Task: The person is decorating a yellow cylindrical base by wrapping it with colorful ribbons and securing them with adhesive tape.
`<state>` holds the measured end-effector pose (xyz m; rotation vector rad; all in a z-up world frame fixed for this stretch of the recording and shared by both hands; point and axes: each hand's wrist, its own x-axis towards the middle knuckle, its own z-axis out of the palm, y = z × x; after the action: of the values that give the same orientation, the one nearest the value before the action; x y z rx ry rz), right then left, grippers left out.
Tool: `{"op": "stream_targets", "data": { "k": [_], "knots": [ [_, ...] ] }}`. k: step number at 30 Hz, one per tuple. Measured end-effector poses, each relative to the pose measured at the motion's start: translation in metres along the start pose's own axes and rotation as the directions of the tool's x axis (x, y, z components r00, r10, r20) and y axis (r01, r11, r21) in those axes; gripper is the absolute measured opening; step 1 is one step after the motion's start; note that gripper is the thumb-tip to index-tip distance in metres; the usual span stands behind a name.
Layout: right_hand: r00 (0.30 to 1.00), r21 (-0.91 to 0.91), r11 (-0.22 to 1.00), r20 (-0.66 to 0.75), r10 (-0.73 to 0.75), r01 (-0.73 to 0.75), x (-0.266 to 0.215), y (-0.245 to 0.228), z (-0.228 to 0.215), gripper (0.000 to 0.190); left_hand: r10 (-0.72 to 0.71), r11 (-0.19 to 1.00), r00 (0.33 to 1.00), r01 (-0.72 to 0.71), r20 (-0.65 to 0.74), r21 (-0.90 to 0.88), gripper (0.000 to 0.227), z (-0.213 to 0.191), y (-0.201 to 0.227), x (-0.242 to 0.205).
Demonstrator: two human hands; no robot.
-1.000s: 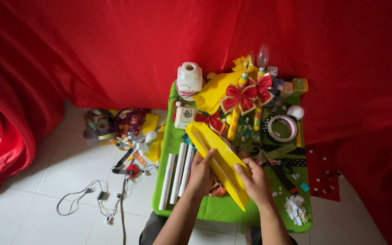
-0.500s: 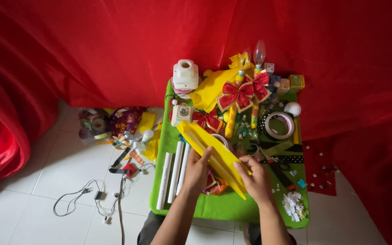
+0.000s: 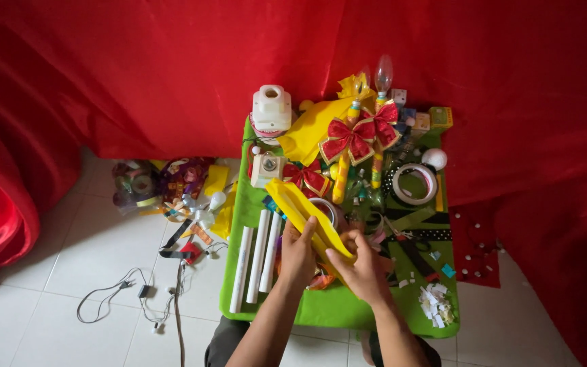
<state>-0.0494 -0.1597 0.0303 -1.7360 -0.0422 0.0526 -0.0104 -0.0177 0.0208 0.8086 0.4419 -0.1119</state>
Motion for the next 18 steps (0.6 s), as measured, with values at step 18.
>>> {"op": "stream_targets", "data": {
  "k": [18],
  "knots": [
    [0.91, 0.049, 0.925, -0.167, 0.38, -0.377, 0.008, -0.012, -0.002, 0.038, -0.056, 0.996, 0.969, 0.037, 0.241, 0.083, 0.055, -0.006, 0.005, -0.001]
  ]
}}
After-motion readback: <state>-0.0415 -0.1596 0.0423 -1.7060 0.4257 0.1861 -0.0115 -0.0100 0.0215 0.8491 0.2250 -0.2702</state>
